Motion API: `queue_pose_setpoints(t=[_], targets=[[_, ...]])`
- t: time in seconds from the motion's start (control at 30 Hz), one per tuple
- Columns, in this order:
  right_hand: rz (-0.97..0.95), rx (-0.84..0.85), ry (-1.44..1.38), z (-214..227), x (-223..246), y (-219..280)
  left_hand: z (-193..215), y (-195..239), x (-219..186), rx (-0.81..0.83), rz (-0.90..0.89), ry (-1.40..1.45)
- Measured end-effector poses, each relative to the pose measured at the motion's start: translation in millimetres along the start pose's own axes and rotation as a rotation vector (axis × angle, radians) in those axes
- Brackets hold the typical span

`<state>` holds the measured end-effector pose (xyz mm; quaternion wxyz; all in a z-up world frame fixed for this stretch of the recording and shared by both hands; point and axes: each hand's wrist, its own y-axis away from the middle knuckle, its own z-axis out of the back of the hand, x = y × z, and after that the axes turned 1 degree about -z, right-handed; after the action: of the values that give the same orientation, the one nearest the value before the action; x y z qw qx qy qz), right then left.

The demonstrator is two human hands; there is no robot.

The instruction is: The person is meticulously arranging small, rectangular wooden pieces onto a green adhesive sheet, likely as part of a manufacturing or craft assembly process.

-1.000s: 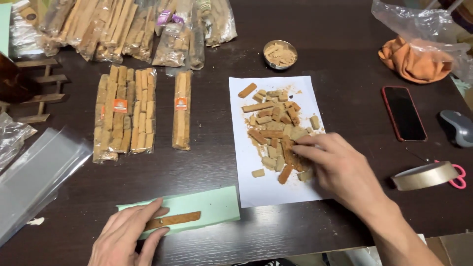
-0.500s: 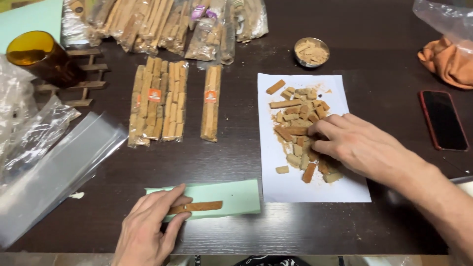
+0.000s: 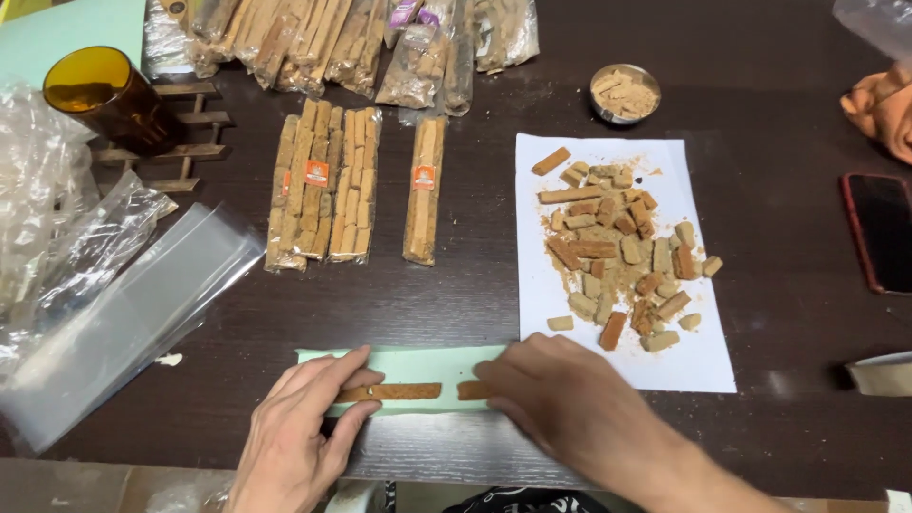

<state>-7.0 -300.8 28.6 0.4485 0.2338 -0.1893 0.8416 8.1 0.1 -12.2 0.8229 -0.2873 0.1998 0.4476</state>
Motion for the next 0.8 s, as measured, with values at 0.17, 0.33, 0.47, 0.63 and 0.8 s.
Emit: queue_pose_setpoints(t=[0.17,0.33,0.47,0.63,0.8], targets=[[0.010,0.021,0.145,-33.6,-3.6,0.1,2.4,0.7,0.5,0.026,0.023,0.006],[-0.177,-0.048,-0.101,-18.5,-1.3,6.8,3.9,-0.7,-2.2,-0.010,-0.003,0.020],[-0.198,-0.034,-0.139,-20.6,2.3,5.6,4.1,-0.5,-2.5,-0.002,0.003,0.028],[-0.144,-0.088,-0.130,-23.4,3.4,4.2,4.9,0.2,-1.2,0.009,0.008,0.040],[-0.172,-0.068,-0.129,-18.5,3.7,6.1,7.4,-0.8,-2.9,0.055,0.055,0.043]])
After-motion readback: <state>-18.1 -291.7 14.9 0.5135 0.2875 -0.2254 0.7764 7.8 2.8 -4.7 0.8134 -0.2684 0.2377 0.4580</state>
